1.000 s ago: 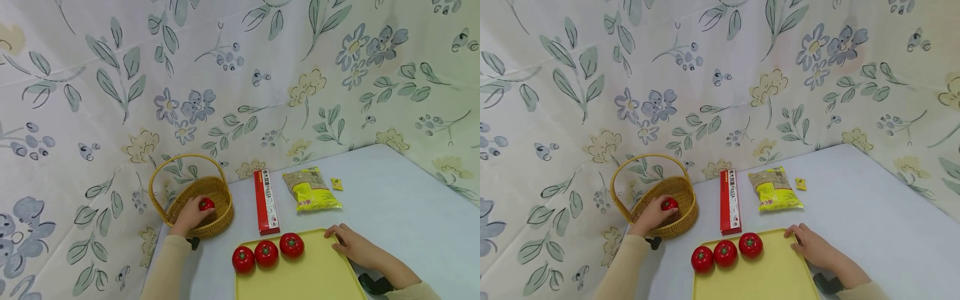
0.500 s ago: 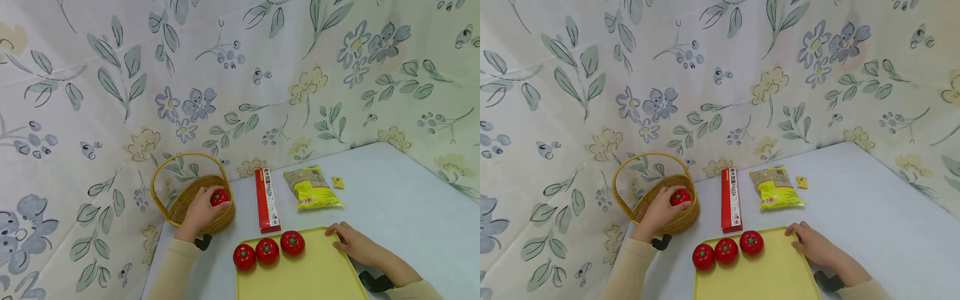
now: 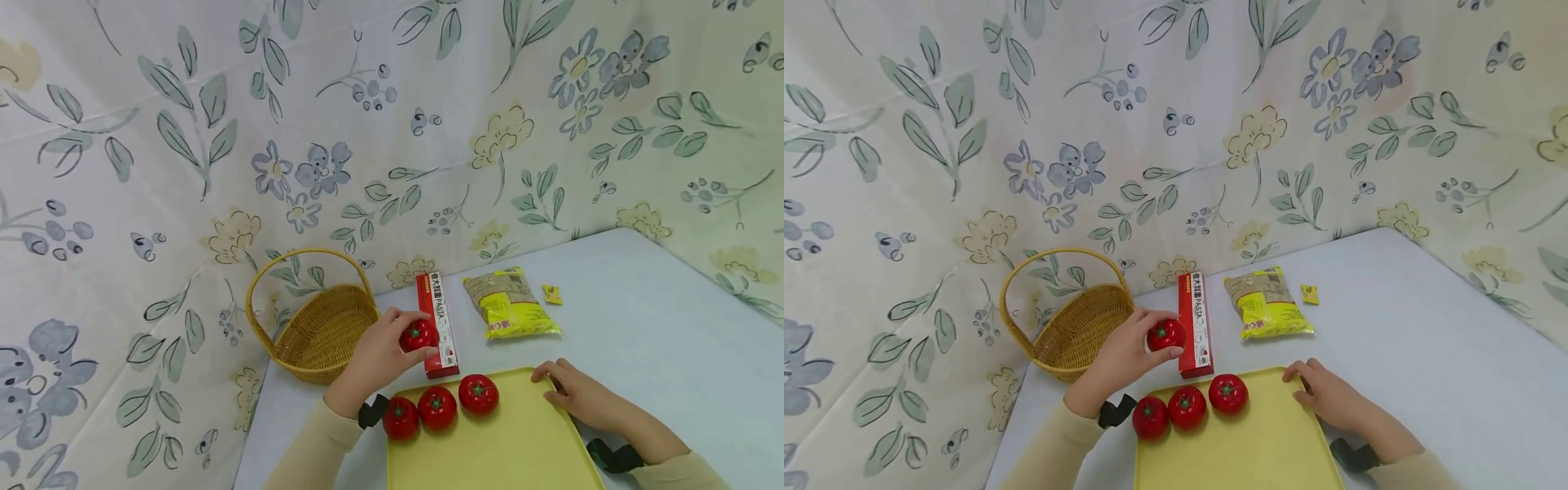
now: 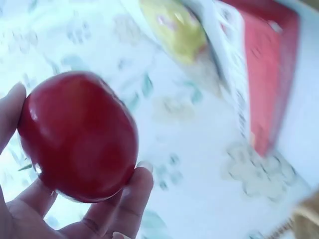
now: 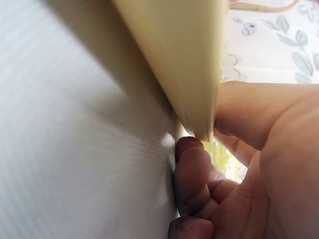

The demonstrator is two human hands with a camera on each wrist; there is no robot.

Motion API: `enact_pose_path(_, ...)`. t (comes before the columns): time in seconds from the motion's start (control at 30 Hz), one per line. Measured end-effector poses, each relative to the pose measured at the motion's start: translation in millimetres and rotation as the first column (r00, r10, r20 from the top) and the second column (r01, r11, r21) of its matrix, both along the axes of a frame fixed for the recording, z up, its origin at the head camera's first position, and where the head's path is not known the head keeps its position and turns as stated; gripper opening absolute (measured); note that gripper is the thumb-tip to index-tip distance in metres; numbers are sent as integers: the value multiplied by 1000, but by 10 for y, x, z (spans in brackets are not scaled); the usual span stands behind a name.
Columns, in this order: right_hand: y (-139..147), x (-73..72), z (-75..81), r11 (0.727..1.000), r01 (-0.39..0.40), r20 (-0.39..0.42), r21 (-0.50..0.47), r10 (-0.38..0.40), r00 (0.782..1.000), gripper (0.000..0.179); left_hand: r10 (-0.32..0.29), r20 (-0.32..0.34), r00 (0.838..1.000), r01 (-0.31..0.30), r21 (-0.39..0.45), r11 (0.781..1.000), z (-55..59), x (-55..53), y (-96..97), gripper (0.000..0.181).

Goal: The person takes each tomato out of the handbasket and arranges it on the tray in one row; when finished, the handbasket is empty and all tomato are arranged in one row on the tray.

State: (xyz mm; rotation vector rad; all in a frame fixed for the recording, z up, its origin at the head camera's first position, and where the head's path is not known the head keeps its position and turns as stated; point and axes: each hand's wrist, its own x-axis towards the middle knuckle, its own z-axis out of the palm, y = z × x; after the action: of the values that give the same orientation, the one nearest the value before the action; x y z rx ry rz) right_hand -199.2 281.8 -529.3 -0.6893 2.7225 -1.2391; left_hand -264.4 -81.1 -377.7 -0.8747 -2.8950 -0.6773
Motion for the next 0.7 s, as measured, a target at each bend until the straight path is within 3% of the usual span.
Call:
enact_pose_path(0.23, 11, 2, 2, 1000, 3, -5, -4, -3, 1000, 21, -99, -44, 994, 94, -94, 991, 13, 129, 422, 58)
enact_pose_path(0.43, 7, 4, -21, 1000, 1, 9, -9, -1, 1000, 21, -178, -42, 983, 168, -182, 969, -95, 239, 711, 61)
enact_pose_path(0.7, 7, -16, -17, 1000, 23, 21, 14, -23, 1000, 22, -307, -81, 948, 262, -349, 900, -288, 354, 1046, 60)
